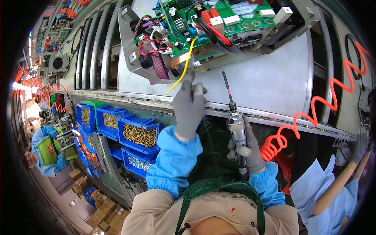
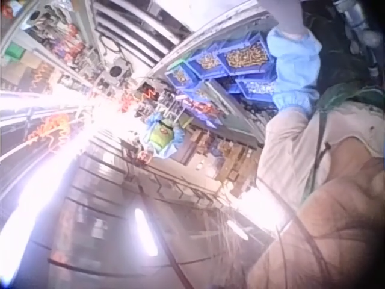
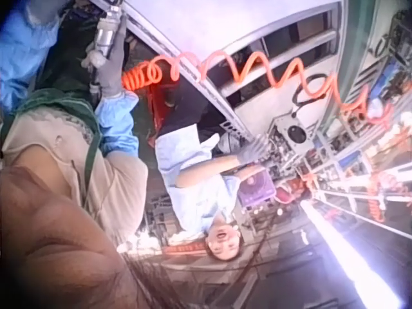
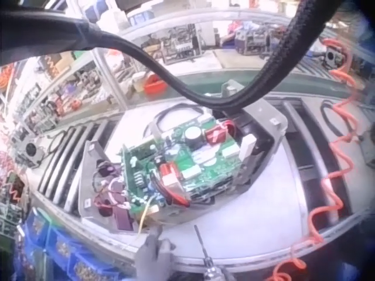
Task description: Assembling electronic components into a metal chassis using an electric screwdriver on an assembly line.
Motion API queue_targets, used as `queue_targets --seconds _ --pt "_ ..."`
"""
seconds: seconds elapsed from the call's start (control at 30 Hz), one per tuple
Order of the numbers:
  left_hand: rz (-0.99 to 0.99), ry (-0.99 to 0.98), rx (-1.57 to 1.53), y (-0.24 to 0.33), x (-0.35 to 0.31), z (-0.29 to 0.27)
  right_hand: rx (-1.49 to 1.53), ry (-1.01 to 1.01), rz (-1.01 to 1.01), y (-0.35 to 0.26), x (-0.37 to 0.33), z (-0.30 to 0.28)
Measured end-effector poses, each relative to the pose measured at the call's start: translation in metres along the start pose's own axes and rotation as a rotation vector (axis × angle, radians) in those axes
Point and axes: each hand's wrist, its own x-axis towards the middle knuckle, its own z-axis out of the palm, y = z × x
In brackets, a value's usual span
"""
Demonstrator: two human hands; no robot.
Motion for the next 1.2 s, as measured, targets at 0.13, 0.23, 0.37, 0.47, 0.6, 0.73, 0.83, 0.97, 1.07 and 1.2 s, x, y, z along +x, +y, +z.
queue_targets --seconds 0.13,0.23,0.37,0.47,0.6,0.73,0.83,0.97,1.07,1.2 --pt "-0.227 0.032 -0.31 0.008 0.025 0.015 -0.014 -0.022 -0.026 -0.006 -0.006 -0.002" --pt "-0.268 0.036 -0.42 0.016 0.029 0.019 -0.012 -0.023 -0.024 -0.004 -0.008 -0.003" --pt "-0.265 -0.011 -0.449 0.006 0.028 0.02 -0.016 -0.04 -0.026 -0.002 -0.01 -0.004" --pt "-0.244 -0.038 -0.426 0.005 0.021 0.004 -0.073 -0.011 0.026 -0.006 -0.011 -0.001" --pt "-0.215 -0.103 -0.632 -0.014 0.017 0.0 0.042 -0.034 -0.009 -0.014 -0.012 0.008" --pt "-0.045 -0.097 -0.338 -0.016 0.015 0.001 0.166 -0.074 -0.019 -0.033 -0.014 0.019" --pt "0.261 0.07 -0.065 -0.018 0.02 0.006 0.003 -0.041 0.052 -0.062 -0.018 0.023" --pt "0.036 -0.094 -0.233 -0.029 0.015 0.008 -0.099 -0.025 0.137 -0.105 -0.018 0.021" --pt "-0.063 -0.138 -0.353 -0.04 0.006 0.014 -0.204 0.019 0.182 -0.13 -0.021 0.036" --pt "-0.107 -0.131 -0.465 -0.042 0.006 0.012 -0.302 0.027 0.263 -0.149 -0.015 0.053"
